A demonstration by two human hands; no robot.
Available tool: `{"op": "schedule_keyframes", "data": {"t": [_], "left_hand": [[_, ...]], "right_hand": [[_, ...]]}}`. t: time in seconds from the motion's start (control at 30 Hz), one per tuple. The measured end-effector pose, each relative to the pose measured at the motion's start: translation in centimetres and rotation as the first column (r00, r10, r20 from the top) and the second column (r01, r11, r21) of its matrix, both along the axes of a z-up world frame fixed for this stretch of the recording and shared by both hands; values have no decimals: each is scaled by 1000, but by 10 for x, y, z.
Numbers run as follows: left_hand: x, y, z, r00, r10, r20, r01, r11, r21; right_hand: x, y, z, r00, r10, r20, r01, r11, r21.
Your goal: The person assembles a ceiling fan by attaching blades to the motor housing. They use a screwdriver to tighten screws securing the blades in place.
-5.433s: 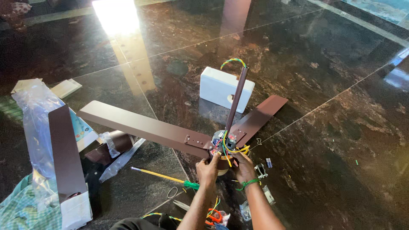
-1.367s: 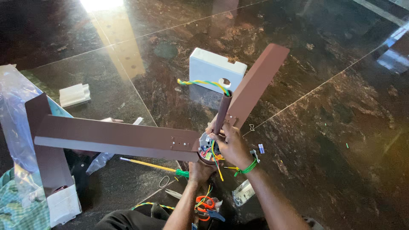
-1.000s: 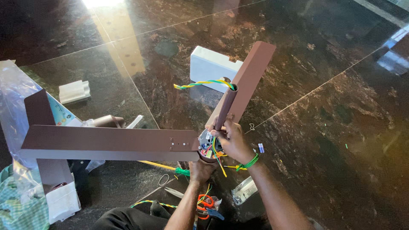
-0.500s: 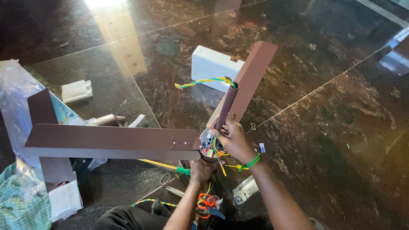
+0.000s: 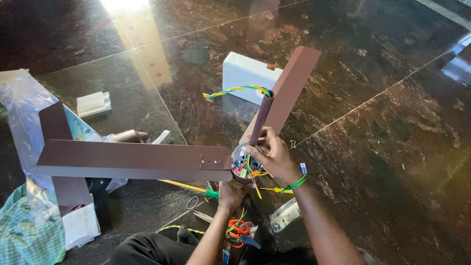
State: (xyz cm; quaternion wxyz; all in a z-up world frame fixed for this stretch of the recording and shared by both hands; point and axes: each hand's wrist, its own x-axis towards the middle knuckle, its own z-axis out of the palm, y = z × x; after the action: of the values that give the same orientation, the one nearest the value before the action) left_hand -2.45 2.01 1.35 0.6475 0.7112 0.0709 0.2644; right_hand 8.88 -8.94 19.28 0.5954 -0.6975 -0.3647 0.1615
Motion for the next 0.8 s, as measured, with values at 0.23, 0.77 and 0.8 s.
{"op": "schedule_keyframes", "data": {"t": [0.23,0.77,0.8], "left_hand": [[-6,-7,21,992,41,-119,-64,977,-203],[-34,-6,-10,786,400,-472,-252,904,346],[-35,-3,-11,757,408,-511,-236,899,369]], "right_hand": [[12,-15,-29,994,-3,-107,22,985,172],[-85,-41,-27,690,-672,269,616,740,269],[-98,-36,-24,653,-681,332,622,732,277]]}}
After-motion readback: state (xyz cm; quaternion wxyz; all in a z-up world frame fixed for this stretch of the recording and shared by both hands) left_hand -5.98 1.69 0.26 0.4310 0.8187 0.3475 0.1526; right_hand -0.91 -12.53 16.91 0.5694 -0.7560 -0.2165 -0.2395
